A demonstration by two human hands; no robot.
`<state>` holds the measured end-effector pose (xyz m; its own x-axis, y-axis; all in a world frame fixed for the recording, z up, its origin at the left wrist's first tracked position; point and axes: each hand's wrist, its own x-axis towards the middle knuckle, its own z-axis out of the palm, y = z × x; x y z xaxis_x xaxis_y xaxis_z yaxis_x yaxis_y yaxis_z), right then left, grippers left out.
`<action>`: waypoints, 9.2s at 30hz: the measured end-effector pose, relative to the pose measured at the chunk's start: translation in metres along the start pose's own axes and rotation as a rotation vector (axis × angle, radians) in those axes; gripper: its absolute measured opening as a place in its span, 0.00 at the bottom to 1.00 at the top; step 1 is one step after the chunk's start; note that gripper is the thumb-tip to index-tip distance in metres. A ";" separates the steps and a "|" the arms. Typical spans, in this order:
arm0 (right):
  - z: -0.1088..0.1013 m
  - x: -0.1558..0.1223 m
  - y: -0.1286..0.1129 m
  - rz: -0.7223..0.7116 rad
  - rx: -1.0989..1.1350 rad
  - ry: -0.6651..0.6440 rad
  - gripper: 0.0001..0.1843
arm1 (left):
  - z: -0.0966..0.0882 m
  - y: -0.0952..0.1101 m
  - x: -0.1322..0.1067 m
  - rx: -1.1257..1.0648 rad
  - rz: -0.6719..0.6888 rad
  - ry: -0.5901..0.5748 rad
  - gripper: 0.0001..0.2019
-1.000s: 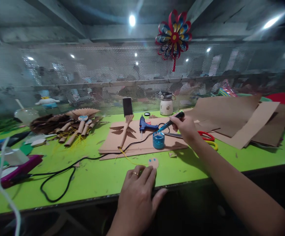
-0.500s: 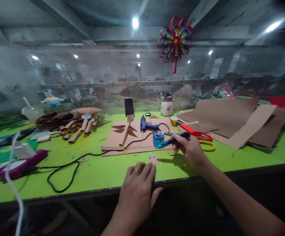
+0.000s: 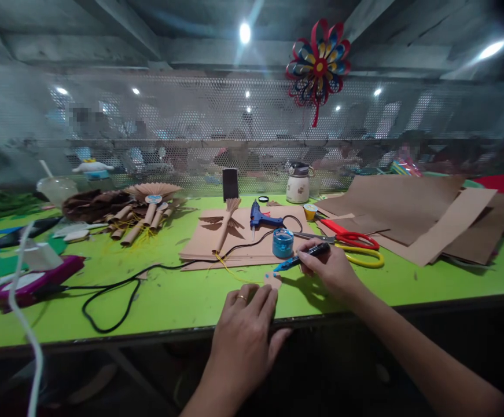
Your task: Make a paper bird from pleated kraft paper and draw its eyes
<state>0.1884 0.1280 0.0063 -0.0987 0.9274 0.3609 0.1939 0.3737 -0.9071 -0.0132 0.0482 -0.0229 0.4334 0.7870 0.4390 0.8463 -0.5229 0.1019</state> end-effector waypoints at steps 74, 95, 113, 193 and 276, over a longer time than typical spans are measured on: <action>0.002 0.000 0.005 -0.032 -0.083 -0.050 0.12 | -0.004 0.004 0.001 -0.056 -0.054 -0.028 0.25; -0.001 0.000 0.005 -0.015 -0.168 -0.011 0.12 | -0.008 0.006 0.001 -0.068 -0.061 -0.046 0.25; -0.003 -0.001 0.002 0.016 -0.180 0.014 0.11 | -0.007 0.006 0.000 -0.048 -0.059 -0.039 0.25; 0.000 0.086 -0.001 0.047 -0.194 0.057 0.11 | -0.005 0.004 -0.001 -0.092 -0.059 -0.031 0.26; 0.005 0.000 0.005 0.012 -0.120 -0.007 0.15 | -0.006 0.006 0.000 -0.077 -0.067 -0.037 0.26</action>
<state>0.1843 0.1296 0.0004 -0.1023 0.9317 0.3486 0.3105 0.3628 -0.8786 -0.0105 0.0430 -0.0168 0.3892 0.8318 0.3958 0.8479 -0.4914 0.1989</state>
